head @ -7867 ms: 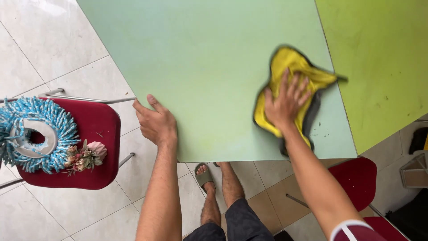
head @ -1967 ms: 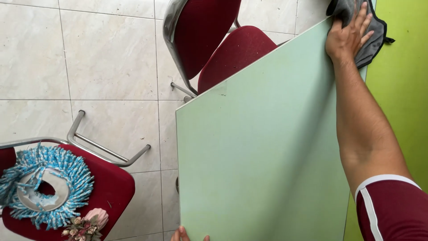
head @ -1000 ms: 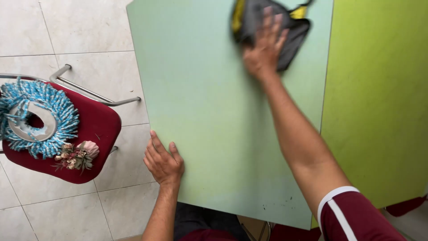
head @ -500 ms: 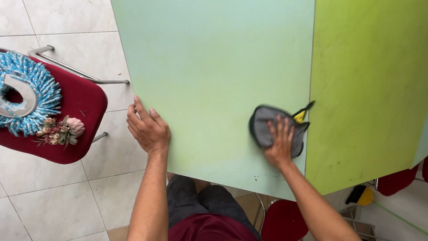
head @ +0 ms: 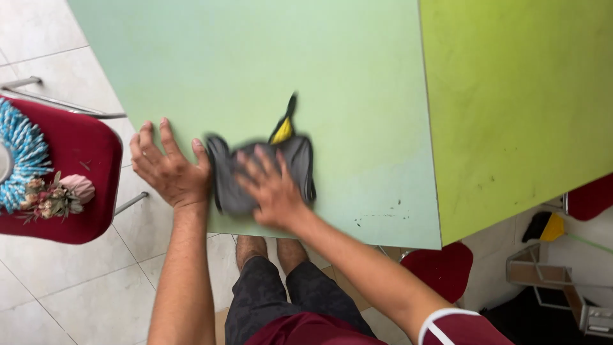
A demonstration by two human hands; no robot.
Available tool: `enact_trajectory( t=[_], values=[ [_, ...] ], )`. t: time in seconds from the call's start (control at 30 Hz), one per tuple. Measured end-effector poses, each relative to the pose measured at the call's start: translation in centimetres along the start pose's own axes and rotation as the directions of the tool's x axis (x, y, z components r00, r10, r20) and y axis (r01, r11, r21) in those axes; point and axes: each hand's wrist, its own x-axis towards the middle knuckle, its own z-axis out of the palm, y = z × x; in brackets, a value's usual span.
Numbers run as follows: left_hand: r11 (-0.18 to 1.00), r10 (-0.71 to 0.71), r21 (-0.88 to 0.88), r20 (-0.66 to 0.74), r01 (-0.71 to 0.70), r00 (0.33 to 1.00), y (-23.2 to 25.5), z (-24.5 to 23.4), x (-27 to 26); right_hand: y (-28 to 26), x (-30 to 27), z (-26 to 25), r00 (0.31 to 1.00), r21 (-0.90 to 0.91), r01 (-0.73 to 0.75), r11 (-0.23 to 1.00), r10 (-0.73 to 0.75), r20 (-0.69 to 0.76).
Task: The person wipes a light green table surface using a gray and yellow microfiber cloth and a blue mop head. They alternate between the two tools, moving across the table in broad strokes and occasionally flipping the cloth to use a different side.
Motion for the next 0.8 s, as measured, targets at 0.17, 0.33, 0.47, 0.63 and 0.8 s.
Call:
enact_trajectory(
  t=[0.17,0.33,0.47,0.63,0.8],
  values=[
    [0.988,0.143,-0.068,0.056,-0.139,0.988,0.8,-0.5,-0.6,5.2,-23.8,-0.5,0.984,-0.012,-0.176,0.984,0.176,-0.024],
    [0.998,0.036,-0.062,0.189,-0.025,0.981,4.3,-2.5,-4.5,11.4,-35.9,-5.6,0.677,-0.152,-0.736,0.66,0.713,-0.184],
    [0.999,-0.016,-0.026,0.243,0.023,0.97,5.3,-2.3,-6.2,14.1,-29.7,-6.0,0.57,-0.053,-0.81,0.584,0.761,-0.309],
    [0.997,-0.054,-0.031,0.305,0.066,0.951,5.3,-2.4,-6.6,18.3,-15.0,-10.3,0.752,-0.045,-0.632,0.774,0.599,-0.274],
    [0.995,-0.087,-0.013,0.361,0.098,0.928,5.8,-3.5,-6.2,24.1,-2.9,-12.5,0.825,-0.034,-0.539,0.841,0.52,-0.224]
  ],
)
